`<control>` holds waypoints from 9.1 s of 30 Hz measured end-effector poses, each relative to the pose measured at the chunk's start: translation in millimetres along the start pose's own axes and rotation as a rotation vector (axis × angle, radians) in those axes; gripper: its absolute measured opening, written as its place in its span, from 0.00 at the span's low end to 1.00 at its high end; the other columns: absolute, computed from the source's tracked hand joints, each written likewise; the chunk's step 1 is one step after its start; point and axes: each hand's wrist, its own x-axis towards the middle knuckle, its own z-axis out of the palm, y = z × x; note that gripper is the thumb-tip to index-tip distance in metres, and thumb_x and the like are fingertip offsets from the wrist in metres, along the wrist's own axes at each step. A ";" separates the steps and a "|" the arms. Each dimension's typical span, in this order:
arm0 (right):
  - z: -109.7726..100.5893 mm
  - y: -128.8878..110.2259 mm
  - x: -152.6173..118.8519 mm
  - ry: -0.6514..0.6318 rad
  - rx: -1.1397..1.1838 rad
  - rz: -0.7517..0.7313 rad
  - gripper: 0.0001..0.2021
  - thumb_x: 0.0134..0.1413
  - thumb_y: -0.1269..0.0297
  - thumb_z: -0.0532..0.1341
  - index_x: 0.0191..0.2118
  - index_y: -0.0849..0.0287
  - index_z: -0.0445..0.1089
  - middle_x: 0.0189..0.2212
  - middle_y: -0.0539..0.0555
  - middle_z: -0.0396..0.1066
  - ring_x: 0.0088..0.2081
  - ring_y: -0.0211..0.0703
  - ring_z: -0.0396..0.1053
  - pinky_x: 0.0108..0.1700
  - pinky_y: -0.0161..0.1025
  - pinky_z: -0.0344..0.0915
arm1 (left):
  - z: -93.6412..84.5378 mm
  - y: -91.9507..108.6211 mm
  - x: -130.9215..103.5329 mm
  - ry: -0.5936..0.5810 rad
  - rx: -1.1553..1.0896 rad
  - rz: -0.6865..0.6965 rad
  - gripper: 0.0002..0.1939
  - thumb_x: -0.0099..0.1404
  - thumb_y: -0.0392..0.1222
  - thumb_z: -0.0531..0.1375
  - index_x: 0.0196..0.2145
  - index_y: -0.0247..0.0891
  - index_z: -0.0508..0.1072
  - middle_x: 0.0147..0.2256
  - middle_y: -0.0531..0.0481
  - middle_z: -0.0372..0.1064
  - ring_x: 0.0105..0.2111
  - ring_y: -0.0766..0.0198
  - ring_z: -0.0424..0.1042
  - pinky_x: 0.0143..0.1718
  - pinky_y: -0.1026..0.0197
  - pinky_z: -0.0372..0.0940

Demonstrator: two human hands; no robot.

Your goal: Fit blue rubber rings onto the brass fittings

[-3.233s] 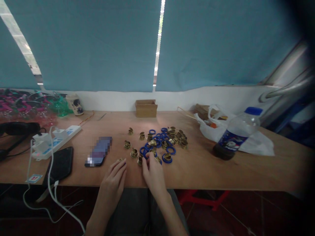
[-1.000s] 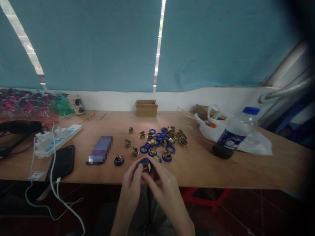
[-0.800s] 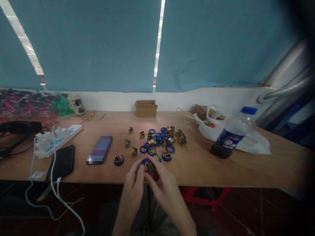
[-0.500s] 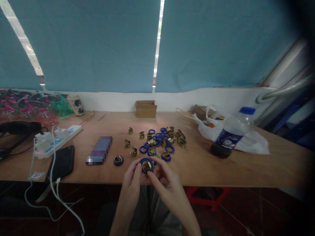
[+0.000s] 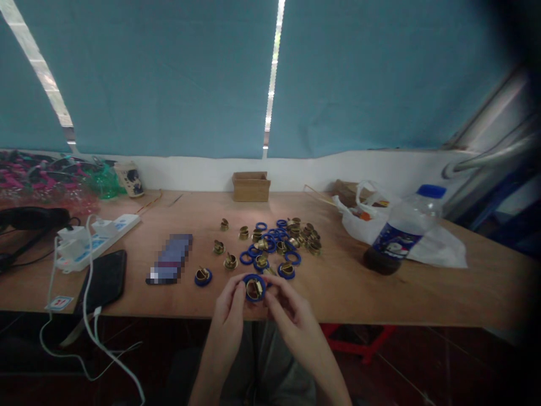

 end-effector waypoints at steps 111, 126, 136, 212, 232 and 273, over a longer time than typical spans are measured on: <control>-4.9 12.0 0.7 -0.051 0.038 -0.005 0.14 0.66 0.55 0.53 0.31 0.56 0.63 0.26 0.48 0.62 0.28 0.40 0.61 0.31 0.33 0.59 | 0.7 9.6 -4.4 -0.188 -0.102 -0.118 0.13 0.60 0.38 0.63 0.44 0.36 0.75 0.33 0.48 0.77 0.29 0.65 0.74 0.29 0.66 0.66; -5.4 10.1 2.5 -0.071 0.089 -0.029 0.12 0.65 0.56 0.53 0.32 0.56 0.65 0.25 0.48 0.63 0.27 0.40 0.61 0.30 0.33 0.60 | -1.1 10.0 -2.9 -0.199 -0.106 -0.127 0.15 0.60 0.35 0.64 0.46 0.36 0.72 0.32 0.49 0.78 0.27 0.68 0.74 0.28 0.69 0.67; -6.6 9.4 5.1 -0.038 0.109 -0.034 0.14 0.64 0.55 0.54 0.30 0.57 0.66 0.24 0.47 0.63 0.26 0.38 0.61 0.29 0.32 0.60 | -4.5 14.5 0.4 -0.220 -0.077 -0.144 0.19 0.65 0.45 0.60 0.50 0.32 0.71 0.31 0.45 0.80 0.28 0.60 0.78 0.29 0.62 0.70; 36.3 58.3 31.0 0.387 -0.790 -0.333 0.14 0.61 0.65 0.57 0.52 0.59 0.65 0.45 0.62 0.73 0.52 0.60 0.68 0.56 0.63 0.61 | -22.0 -29.8 25.0 0.157 -0.154 0.004 0.21 0.52 0.44 0.72 0.40 0.37 0.71 0.39 0.47 0.77 0.41 0.59 0.77 0.47 0.56 0.70; -46.3 39.9 74.8 0.076 -0.727 -0.023 0.06 0.56 0.66 0.59 0.39 0.58 0.71 0.25 0.51 0.75 0.30 0.47 0.73 0.32 0.37 0.62 | -21.0 -38.2 35.6 0.353 -0.176 0.022 0.22 0.51 0.45 0.72 0.40 0.38 0.70 0.38 0.48 0.77 0.37 0.60 0.79 0.43 0.57 0.71; -45.5 34.8 88.0 -0.031 -0.872 0.117 0.06 0.55 0.66 0.64 0.29 0.58 0.67 0.28 0.53 0.74 0.31 0.45 0.70 0.31 0.35 0.54 | -15.4 -28.2 17.5 0.020 -0.030 0.064 0.15 0.55 0.38 0.68 0.39 0.39 0.70 0.39 0.48 0.76 0.41 0.59 0.76 0.45 0.58 0.67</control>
